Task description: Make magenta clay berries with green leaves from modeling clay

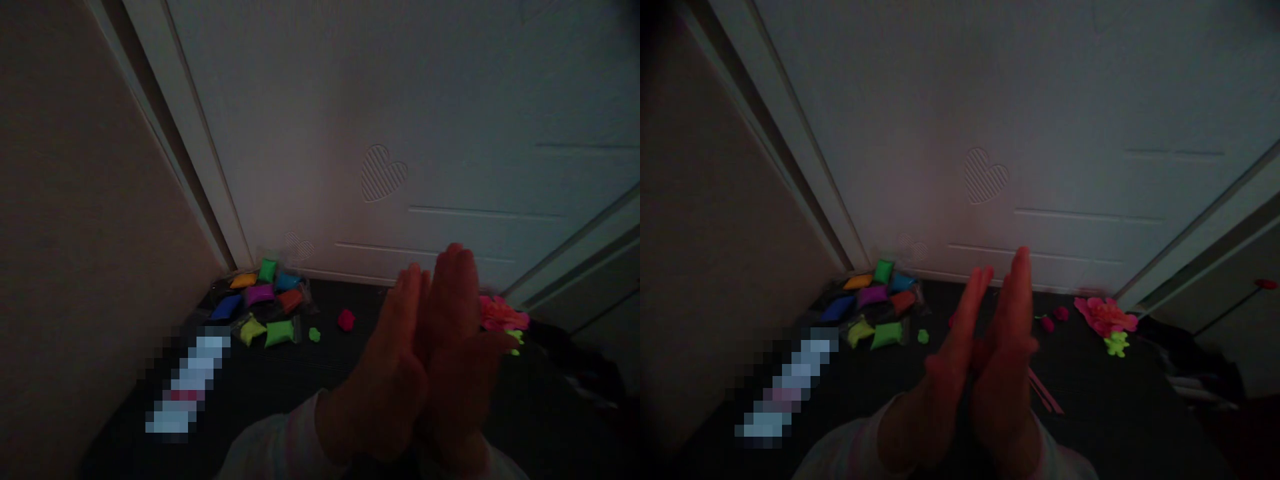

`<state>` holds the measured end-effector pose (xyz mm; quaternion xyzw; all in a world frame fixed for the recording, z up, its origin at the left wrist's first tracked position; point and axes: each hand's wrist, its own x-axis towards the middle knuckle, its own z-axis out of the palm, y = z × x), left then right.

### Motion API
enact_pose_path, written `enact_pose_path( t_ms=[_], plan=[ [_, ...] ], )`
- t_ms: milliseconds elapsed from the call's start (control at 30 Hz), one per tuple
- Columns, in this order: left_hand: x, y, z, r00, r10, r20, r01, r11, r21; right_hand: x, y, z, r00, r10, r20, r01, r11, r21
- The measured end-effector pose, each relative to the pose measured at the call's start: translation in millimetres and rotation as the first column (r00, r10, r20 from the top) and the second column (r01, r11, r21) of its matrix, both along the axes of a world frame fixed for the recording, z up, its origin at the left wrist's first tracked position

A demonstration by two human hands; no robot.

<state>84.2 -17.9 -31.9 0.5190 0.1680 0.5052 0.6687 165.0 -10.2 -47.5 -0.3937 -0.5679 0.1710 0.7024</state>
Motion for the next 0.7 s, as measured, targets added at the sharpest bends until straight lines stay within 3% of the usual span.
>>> enact_pose_path(
  t_ms=[67,133,233,300,400,500,600,633,700],
  plan=[
    [10.9,0.4,-8.5,0.998,0.054,-0.011,-0.052,0.993,0.106,5.0,4.9,2.4,0.991,-0.002,-0.133,-0.005,0.999,-0.052],
    [17.1,4.2,-15.5,0.987,0.157,0.027,-0.159,0.983,0.089,1.3,6.7,-1.6,0.985,0.042,-0.167,-0.057,0.995,-0.084],
    [12.5,15.5,-14.8,0.951,0.293,0.097,-0.283,0.954,-0.103,-12.9,1.9,-10.0,0.981,0.193,-0.006,-0.193,0.978,-0.08],
    [2.2,25.0,-6.3,0.88,0.447,0.164,-0.411,0.887,-0.212,-21.3,-4.0,-13.2,0.938,0.313,0.15,-0.302,0.949,-0.092],
    [-11.0,37.1,6.2,0.809,0.542,0.227,-0.436,0.813,-0.386,-24.7,-11.2,-16.4,0.862,0.429,0.271,-0.401,0.903,-0.156],
    [-10.4,42.8,1.6,0.822,0.522,0.228,-0.395,0.81,-0.432,-15.1,-12.1,-24.9,0.875,0.373,0.308,-0.33,0.926,-0.181],
    [-1.5,42.3,-25.0,0.862,0.486,0.144,-0.401,0.827,-0.393,3.3,-8.0,-43.9,0.921,0.273,0.278,-0.206,0.946,-0.249],
    [0.6,40.8,-37.4,0.896,0.435,0.09,-0.374,0.848,-0.375,9.7,-6.3,-52.7,0.934,0.254,0.253,-0.181,0.943,-0.28],
    [1.7,36.0,-64.1,0.977,0.211,0.012,-0.186,0.885,-0.427,20.7,-3.6,-73.3,0.952,0.2,0.23,-0.117,0.936,-0.331]
  ],
)
